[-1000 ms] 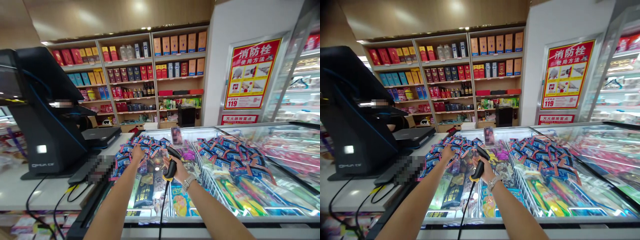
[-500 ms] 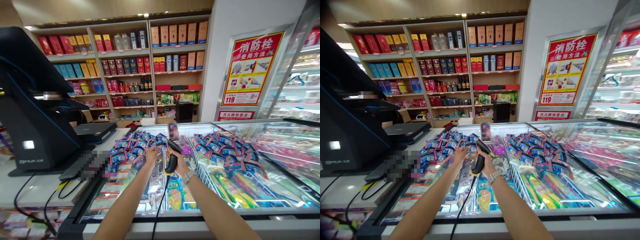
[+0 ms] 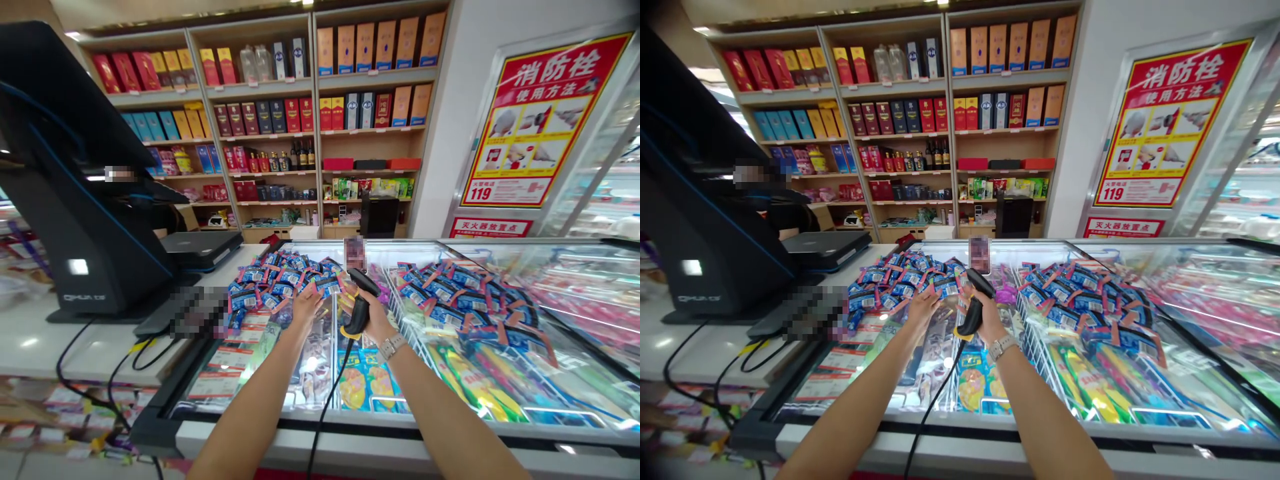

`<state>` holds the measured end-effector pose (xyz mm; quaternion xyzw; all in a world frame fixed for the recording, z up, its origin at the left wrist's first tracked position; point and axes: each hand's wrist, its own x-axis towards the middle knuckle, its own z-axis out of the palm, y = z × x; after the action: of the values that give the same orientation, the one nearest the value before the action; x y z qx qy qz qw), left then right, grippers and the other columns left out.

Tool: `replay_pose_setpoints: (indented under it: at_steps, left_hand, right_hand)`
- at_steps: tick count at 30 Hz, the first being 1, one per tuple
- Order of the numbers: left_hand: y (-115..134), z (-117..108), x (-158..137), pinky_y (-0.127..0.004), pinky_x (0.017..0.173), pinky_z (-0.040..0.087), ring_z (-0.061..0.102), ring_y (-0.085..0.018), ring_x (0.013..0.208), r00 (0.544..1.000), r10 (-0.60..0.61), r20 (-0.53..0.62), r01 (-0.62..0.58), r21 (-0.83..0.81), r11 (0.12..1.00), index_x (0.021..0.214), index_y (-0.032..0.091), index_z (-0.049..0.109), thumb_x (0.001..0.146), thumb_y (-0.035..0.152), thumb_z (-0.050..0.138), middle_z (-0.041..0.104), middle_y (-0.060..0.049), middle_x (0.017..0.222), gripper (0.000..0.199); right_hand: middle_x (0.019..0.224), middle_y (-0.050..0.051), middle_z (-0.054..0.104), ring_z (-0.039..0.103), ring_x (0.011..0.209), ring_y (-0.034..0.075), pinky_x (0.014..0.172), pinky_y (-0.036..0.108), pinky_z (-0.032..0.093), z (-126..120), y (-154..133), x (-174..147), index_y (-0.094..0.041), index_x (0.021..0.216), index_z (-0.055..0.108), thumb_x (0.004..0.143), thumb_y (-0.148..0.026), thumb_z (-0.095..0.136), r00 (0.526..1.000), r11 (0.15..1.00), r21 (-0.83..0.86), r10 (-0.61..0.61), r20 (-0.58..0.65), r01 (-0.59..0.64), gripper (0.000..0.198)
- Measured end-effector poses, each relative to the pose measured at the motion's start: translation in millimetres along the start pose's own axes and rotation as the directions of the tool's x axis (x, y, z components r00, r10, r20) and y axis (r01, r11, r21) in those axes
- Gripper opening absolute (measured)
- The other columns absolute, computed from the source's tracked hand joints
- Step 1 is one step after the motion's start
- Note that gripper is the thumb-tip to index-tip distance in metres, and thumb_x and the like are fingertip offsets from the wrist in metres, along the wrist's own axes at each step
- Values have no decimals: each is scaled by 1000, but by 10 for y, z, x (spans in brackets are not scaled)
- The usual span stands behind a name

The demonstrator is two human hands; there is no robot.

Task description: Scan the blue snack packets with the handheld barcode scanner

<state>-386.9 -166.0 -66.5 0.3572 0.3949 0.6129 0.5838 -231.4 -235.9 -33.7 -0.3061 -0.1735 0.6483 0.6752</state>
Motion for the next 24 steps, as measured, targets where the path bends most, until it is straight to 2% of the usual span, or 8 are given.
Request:
replay_pose_setpoints:
  at_steps: [2, 5, 8, 10, 12, 18, 21, 24]
  left_hand:
    - [22, -31, 18, -30, 75, 53, 64, -14, 69, 999, 15, -47, -15, -6, 1000, 67, 15, 71, 59, 20, 82, 67, -1, 64, 15]
    - [52, -77, 40, -28, 70, 52, 60, -13, 63, 995, 36, -89, -35, 9, 999, 59, 15, 66, 61, 18, 80, 61, 1, 57, 15]
    - [59, -102, 53, -29, 72, 52, 60, -13, 63, 995, 36, -96, -35, 13, 999, 61, 14, 66, 60, 18, 81, 62, 1, 59, 15]
    - [49, -108, 60, -30, 75, 53, 60, -13, 64, 993, 49, -107, -47, 24, 999, 61, 14, 66, 60, 20, 80, 62, 1, 60, 16]
    - [32, -113, 69, -32, 76, 53, 60, -13, 65, 991, 66, -114, -62, 38, 997, 61, 14, 65, 60, 23, 79, 62, 1, 60, 17]
    - [1, -149, 94, -32, 74, 52, 61, -14, 66, 992, 108, -66, -100, 122, 988, 61, 15, 63, 59, 33, 80, 55, 3, 56, 24]
    - [10, -149, 90, -30, 73, 52, 59, -13, 65, 991, 112, -71, -102, 125, 987, 58, 16, 61, 60, 32, 79, 53, 3, 54, 24]
    - [35, -130, 76, -28, 71, 53, 59, -13, 62, 988, 114, -107, -98, 146, 984, 58, 16, 62, 61, 28, 78, 54, 3, 53, 20]
  right_hand:
    - [69, 4, 71, 60, 47, 14, 41, 24, 47, 1, -69, -64, -17, 75, 64, 66, -24, 71, 1000, 984, -179, -20, 22, 23, 13]
    - [49, 1, 61, 45, 34, 10, 36, 23, 35, 36, -144, -177, -16, 62, 62, 63, -28, 70, 988, 890, -445, -31, 154, 97, 15]
    - [43, 1, 56, 44, 32, 10, 37, 25, 32, 90, -164, -271, -17, 50, 58, 65, -31, 67, 965, 724, -660, -29, 259, 199, 23]
    - [39, 2, 53, 44, 30, 11, 37, 26, 32, 115, -161, -308, -17, 44, 56, 67, -30, 63, 965, 614, -755, -44, 257, 229, 27]
    - [37, 2, 52, 43, 30, 11, 38, 26, 32, 124, -156, -322, -18, 42, 55, 67, -29, 60, 970, 564, -795, -49, 240, 225, 28]
    - [39, 2, 52, 44, 32, 11, 39, 26, 33, 93, -156, -307, -18, 42, 55, 67, -29, 58, 972, 582, -786, -34, 233, 208, 27]
    - [39, 2, 52, 45, 32, 11, 39, 26, 34, 69, -159, -299, -17, 42, 56, 68, -28, 59, 971, 588, -781, -34, 237, 211, 28]
    - [37, 2, 52, 44, 31, 11, 38, 25, 33, 45, -144, -264, -17, 43, 56, 69, -26, 60, 967, 636, -740, -39, 251, 217, 28]
